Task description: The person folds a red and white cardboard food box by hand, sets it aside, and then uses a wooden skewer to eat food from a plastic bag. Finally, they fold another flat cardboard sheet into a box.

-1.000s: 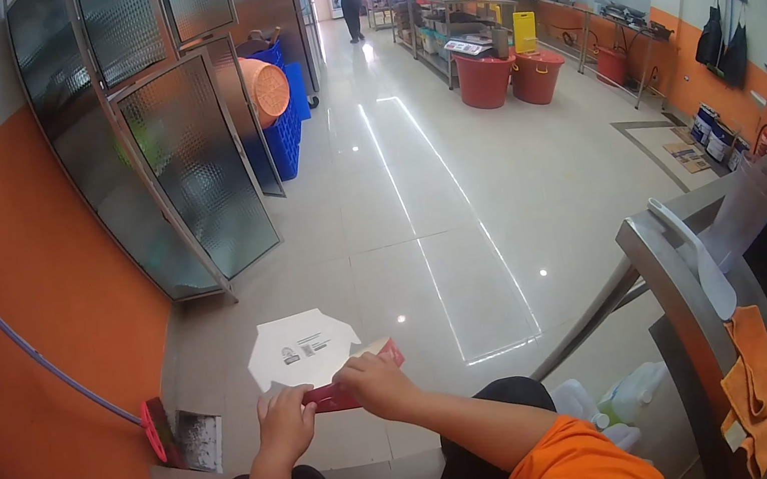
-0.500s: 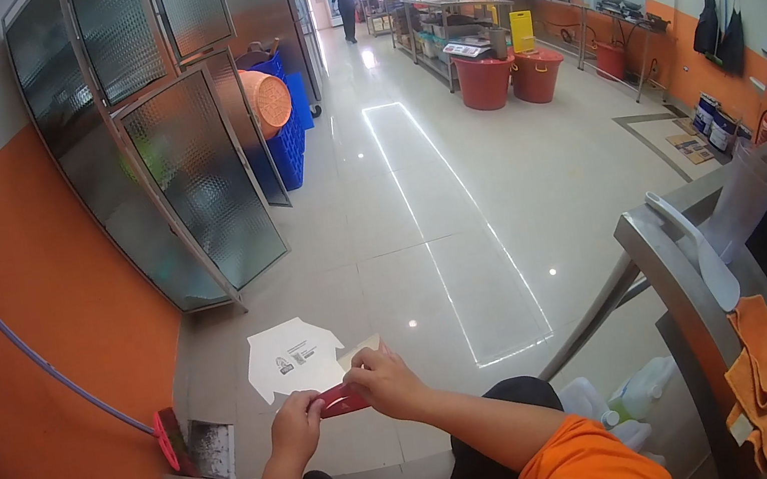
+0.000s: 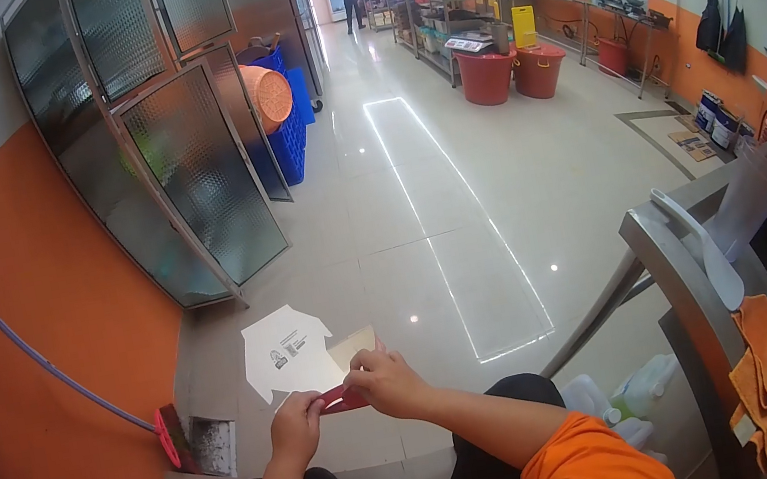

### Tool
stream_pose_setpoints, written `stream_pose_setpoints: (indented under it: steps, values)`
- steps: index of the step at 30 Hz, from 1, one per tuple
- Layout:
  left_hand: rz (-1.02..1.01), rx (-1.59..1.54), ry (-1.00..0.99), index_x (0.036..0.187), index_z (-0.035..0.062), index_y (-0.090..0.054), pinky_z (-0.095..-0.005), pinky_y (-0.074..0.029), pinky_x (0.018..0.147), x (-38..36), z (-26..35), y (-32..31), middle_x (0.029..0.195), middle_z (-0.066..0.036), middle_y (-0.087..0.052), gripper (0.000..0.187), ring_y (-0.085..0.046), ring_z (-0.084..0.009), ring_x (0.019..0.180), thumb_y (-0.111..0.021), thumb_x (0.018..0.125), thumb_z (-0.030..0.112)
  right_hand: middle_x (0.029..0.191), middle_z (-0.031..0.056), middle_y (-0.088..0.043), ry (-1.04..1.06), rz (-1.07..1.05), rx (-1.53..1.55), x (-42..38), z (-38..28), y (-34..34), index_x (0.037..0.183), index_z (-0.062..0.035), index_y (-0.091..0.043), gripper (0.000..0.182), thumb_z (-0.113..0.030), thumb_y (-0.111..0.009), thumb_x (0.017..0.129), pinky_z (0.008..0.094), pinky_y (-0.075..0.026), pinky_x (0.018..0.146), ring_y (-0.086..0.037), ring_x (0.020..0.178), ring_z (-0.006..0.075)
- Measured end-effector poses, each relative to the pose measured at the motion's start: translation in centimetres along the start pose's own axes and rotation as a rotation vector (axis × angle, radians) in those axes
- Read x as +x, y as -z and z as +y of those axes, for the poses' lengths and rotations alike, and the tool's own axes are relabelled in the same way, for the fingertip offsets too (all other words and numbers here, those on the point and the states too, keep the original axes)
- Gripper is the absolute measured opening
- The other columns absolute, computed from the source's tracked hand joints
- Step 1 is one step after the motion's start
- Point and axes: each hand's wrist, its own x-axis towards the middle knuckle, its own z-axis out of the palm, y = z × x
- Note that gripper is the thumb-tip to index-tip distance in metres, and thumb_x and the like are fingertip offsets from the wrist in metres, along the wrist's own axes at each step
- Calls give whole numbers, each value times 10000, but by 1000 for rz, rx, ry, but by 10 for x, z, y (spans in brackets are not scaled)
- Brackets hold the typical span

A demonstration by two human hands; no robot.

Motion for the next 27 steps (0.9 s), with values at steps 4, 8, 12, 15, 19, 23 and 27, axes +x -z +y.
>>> stream_pose_setpoints:
  steps: [4, 8, 12, 15, 19, 23, 27]
  values:
    - [21, -3, 107, 947, 96, -653, -417, -472, 746, 4, 12, 5, 923, -119, -630, 177, -599, -330, 867, -543, 883, 220, 954, 38, -547, -18, 99, -63, 6, -6, 8, 899, -145, -647, 110, -123, -649, 791, 355, -373, 785, -551, 879, 206]
    - [97, -66, 45, 966, 43, -659, -362, -494, 672, 5, 5, 0, 873, -128, -649, 159, -626, -293, 759, -617, 850, 142, 946, 58, -543, 32, 95, -66, 6, -4, 7, 895, -133, -647, 126, -101, -658, 774, 357, -407, 768, -554, 852, 237]
    - [137, -133, -11, 953, 32, -665, -353, -495, 655, 4, 2, 0, 863, -128, -656, 147, -629, -280, 741, -629, 838, 117, 922, 98, -539, 52, 94, 28, 7, -4, 8, 871, -109, -649, 131, -54, -662, 753, 367, -464, 734, -555, 818, 284]
    - [131, -134, -27, 912, 22, -671, -352, -494, 650, 2, 6, 2, 835, -129, -659, 117, -629, -281, 724, -641, 817, 84, 920, 107, -541, 52, 86, 57, 6, -3, 8, 855, -104, -649, 118, -49, -664, 752, 371, -472, 724, -559, 813, 294]
    - [169, -95, -125, 884, 29, -677, -357, -492, 651, 2, 5, 1, 810, -128, -657, 100, -625, -294, 718, -654, 795, 70, 972, 54, -533, 42, 0, 0, 0, 1, -3, 875, -120, -629, 80, -130, -642, 797, 380, -396, 774, -543, 886, 252]
    - [107, -55, -80, 894, 87, -680, -393, -488, 686, 5, 3, 1, 846, -102, -653, 110, -619, -302, 794, -620, 819, 140, 999, 51, -538, 39, -33, -34, 1, 3, -5, 926, -143, -612, 126, -157, -640, 804, 399, -378, 804, -548, 912, 256]
    - [190, -21, 29, 916, 82, -681, -428, -440, 822, 10, 10, 9, 822, -76, -669, 121, -635, -254, 770, -609, 846, 149, 1091, 57, -490, 240, 45, -237, 4, -8, 1, 1173, -232, -558, 402, -196, -662, 786, 437, -354, 861, -486, 1039, 234]
